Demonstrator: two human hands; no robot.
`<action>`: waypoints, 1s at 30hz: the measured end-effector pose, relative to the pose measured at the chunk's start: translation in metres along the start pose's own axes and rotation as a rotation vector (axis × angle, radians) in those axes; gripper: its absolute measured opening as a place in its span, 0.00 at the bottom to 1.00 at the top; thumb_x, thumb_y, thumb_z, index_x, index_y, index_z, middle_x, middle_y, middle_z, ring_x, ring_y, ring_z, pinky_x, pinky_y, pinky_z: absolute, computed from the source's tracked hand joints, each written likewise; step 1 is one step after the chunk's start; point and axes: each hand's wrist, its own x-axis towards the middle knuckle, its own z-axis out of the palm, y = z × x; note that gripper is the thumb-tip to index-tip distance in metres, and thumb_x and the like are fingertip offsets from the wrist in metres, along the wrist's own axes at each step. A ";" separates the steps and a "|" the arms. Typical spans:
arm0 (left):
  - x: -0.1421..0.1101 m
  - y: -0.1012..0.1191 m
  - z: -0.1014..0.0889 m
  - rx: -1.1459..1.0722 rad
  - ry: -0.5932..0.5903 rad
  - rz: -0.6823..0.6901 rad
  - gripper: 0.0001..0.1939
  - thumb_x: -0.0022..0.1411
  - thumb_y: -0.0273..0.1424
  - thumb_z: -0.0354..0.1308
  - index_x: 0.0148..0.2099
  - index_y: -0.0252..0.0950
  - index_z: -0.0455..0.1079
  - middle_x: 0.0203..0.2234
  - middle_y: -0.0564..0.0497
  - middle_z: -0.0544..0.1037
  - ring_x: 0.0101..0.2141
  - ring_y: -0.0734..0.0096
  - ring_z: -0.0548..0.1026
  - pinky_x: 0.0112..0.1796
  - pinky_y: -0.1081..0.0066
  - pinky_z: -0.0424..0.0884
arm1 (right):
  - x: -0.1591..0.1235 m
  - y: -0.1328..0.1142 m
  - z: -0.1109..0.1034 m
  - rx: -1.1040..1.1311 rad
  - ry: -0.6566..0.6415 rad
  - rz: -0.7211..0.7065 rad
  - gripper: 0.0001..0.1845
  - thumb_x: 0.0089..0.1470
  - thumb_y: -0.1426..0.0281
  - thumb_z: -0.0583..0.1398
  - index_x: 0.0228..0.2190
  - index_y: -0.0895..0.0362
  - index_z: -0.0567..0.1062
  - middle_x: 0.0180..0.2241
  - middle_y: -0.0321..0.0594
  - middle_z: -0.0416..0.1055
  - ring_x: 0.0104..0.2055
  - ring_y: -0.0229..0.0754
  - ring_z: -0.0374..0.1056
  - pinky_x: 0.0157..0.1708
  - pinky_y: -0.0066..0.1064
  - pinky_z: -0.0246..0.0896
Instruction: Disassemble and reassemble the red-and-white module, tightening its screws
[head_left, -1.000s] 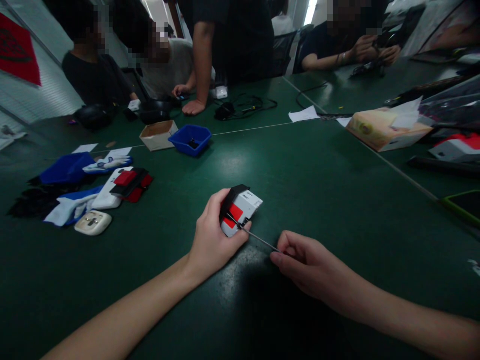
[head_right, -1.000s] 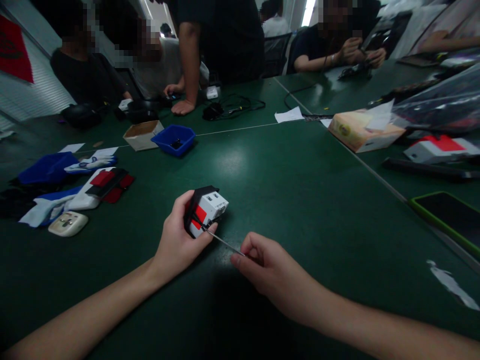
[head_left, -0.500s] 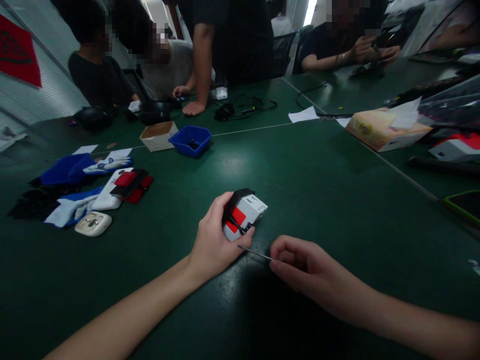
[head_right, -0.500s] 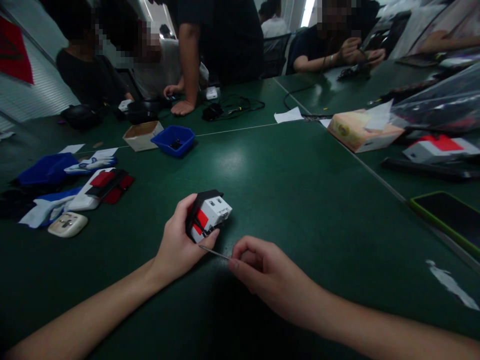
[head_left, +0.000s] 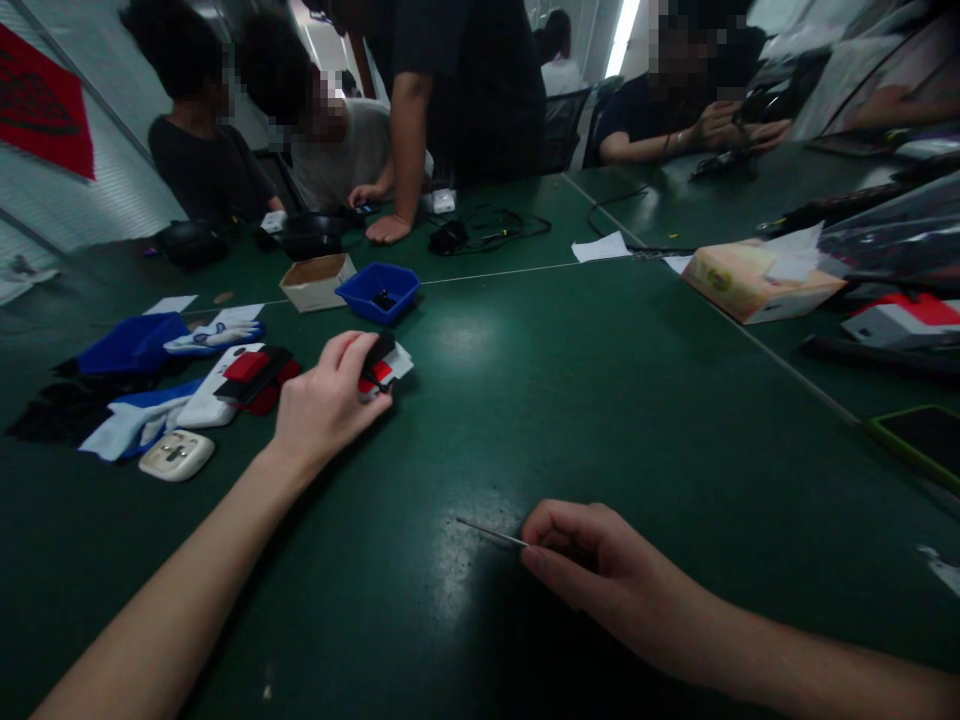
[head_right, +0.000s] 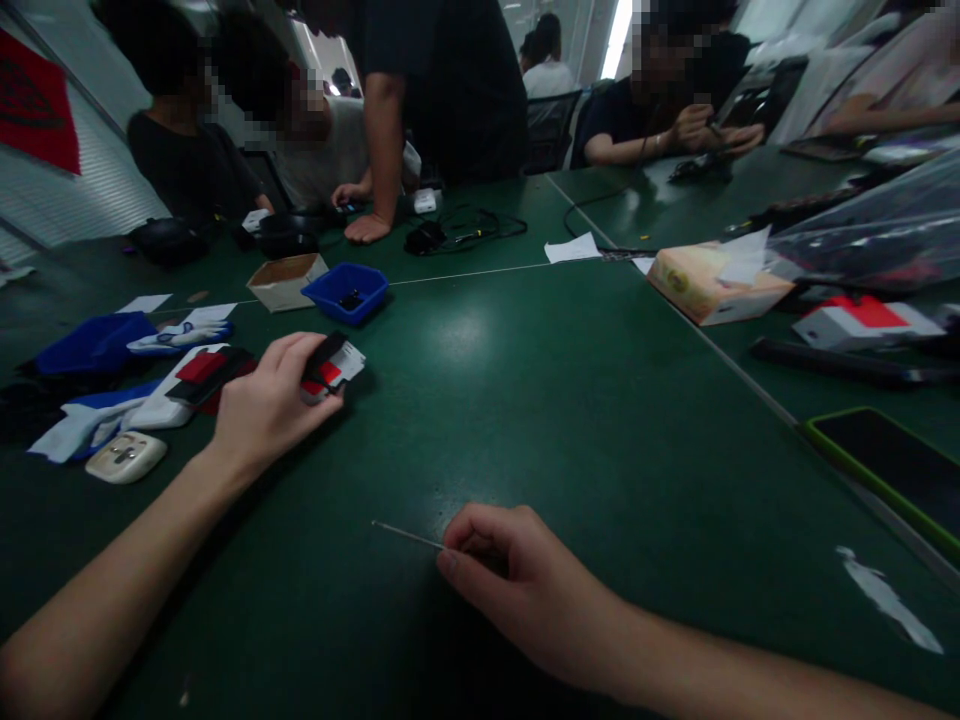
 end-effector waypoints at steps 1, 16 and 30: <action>0.009 -0.008 -0.004 0.108 -0.052 -0.036 0.35 0.64 0.42 0.59 0.69 0.37 0.57 0.65 0.35 0.65 0.46 0.39 0.79 0.39 0.51 0.78 | 0.000 0.000 0.000 -0.017 0.006 -0.017 0.21 0.65 0.51 0.58 0.31 0.56 0.69 0.23 0.29 0.59 0.24 0.33 0.52 0.22 0.26 0.47; 0.092 -0.080 0.020 0.218 -0.253 -0.389 0.36 0.67 0.38 0.51 0.70 0.22 0.51 0.63 0.12 0.56 0.53 0.17 0.70 0.41 0.37 0.68 | 0.003 -0.007 -0.005 -0.158 -0.012 -0.152 0.10 0.64 0.64 0.58 0.33 0.56 0.71 0.24 0.30 0.65 0.25 0.33 0.58 0.25 0.25 0.52; -0.003 -0.100 -0.006 0.033 -0.018 -0.391 0.34 0.67 0.57 0.47 0.63 0.38 0.64 0.53 0.39 0.73 0.51 0.34 0.71 0.44 0.38 0.71 | 0.006 -0.002 0.000 -0.217 -0.014 -0.181 0.12 0.65 0.63 0.58 0.32 0.57 0.71 0.23 0.29 0.62 0.24 0.33 0.54 0.24 0.27 0.48</action>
